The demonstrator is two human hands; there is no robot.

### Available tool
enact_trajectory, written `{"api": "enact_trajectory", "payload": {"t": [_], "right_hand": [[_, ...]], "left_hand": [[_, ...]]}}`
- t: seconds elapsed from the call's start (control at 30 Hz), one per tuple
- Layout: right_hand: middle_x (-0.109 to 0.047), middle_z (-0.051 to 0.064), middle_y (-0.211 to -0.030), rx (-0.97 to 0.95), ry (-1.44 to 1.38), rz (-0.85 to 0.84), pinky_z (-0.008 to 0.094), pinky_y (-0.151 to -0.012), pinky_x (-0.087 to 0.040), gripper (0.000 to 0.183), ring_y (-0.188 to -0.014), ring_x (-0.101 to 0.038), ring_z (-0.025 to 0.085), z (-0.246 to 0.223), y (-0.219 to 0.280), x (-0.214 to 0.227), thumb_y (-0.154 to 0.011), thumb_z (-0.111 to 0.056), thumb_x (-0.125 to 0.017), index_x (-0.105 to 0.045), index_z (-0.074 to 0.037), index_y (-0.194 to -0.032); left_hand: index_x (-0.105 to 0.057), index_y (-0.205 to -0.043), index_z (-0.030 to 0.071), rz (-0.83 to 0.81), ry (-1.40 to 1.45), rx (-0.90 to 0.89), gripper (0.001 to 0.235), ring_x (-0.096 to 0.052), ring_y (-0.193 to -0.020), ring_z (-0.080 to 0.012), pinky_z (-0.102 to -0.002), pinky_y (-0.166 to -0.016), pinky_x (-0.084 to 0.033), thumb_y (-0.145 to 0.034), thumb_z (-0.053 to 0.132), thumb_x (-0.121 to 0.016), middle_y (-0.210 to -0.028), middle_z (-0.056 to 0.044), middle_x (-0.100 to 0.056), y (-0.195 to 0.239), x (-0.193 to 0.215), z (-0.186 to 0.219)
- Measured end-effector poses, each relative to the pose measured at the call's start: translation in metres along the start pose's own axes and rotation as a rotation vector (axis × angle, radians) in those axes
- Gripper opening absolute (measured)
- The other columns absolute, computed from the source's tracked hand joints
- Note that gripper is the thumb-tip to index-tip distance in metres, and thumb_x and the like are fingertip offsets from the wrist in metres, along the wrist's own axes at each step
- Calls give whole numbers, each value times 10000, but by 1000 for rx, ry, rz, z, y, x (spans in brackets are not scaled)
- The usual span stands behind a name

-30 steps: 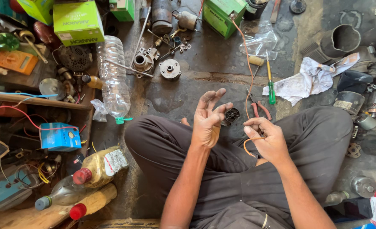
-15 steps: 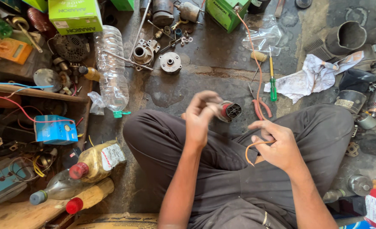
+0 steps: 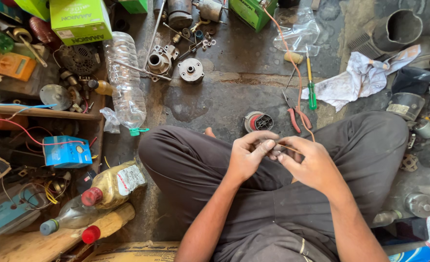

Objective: The person sits on the floor and uses a screwdriver to open a cylindrical electrical device, then connects wires to its terminals. They attach a red horn to the device, secure a rubber grommet, and use pliers to fasten a hose clamp on a tube connected to the horn.

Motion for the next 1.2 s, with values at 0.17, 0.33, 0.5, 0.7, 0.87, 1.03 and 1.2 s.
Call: {"api": "enact_trajectory", "payload": {"t": [0.17, 0.33, 0.5, 0.7, 0.87, 1.03, 1.2], "right_hand": [[-712, 59, -940, 129, -166, 92, 263, -641, -514, 300, -763, -621, 113, -5, 22, 6, -923, -92, -692, -691, 30, -1197], [-556, -64, -733, -119, -340, 285, 207, -543, -329, 216, -640, -417, 10, 17, 33, 0, -986, -103, -703, -753, 22, -1155], [-479, -49, -693, -73, -237, 341, 215, -546, -335, 258, -622, -390, 23, 16, 34, 2, -951, -120, -738, -742, -4, -1181], [-723, 25, -1020, -100, -380, 117, 219, -699, -525, 330, -820, -635, 40, 29, 30, -7, -921, -123, -700, -682, -31, -1238], [-709, 8, -1022, -111, -580, 169, 184, -757, -511, 283, -879, -625, 26, 47, 37, -13, -976, -100, -682, -686, 39, -1222], [-675, -25, -960, -89, -652, 244, 173, -694, -454, 219, -817, -567, 9, 49, 44, -13, -976, -64, -696, -692, 48, -1165], [-511, 4, -772, 42, -253, 303, 223, -602, -367, 118, -687, -450, 54, 34, 21, 1, -960, -51, -728, -741, 6, -1063]], "left_hand": [[-605, -1207, 13, -52, 191, 12, 204, -723, -876, -172, -316, -798, -583, -1028, 107, -637, -1058, -145, -752, -4, 1, 1], [-619, -1127, 14, 55, 111, -28, 211, -728, -930, -160, -300, -816, -597, -949, 58, -723, -1089, -140, -755, -4, 1, 1], [-721, -996, -46, 244, -231, -165, 156, -687, -835, -145, -265, -749, -552, -889, -7, -828, -937, -132, -732, 5, 7, 5], [-759, -1020, -39, 14, -342, -203, 123, -718, -915, -136, -260, -829, -573, -907, 6, -775, -1001, -99, -767, 9, -13, 14], [-741, -1114, -24, -106, -434, -302, 170, -739, -981, -169, -274, -885, -581, -947, 8, -736, -1064, -125, -760, 11, -32, 32], [-754, -1061, 6, 46, -604, -426, 161, -736, -876, -157, -269, -792, -586, -904, 27, -786, -978, -100, -754, 17, -29, 44], [-729, -960, 15, 207, -592, -363, 149, -688, -764, -160, -256, -730, -551, -873, 72, -835, -866, -79, -727, 10, -11, 40]]}}
Point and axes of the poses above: each hand's wrist, its own y-axis away from the middle knuckle, its own x-axis out of the back of the hand, z = x × y, the point moved 5 cm from there along -y, towards the middle knuckle
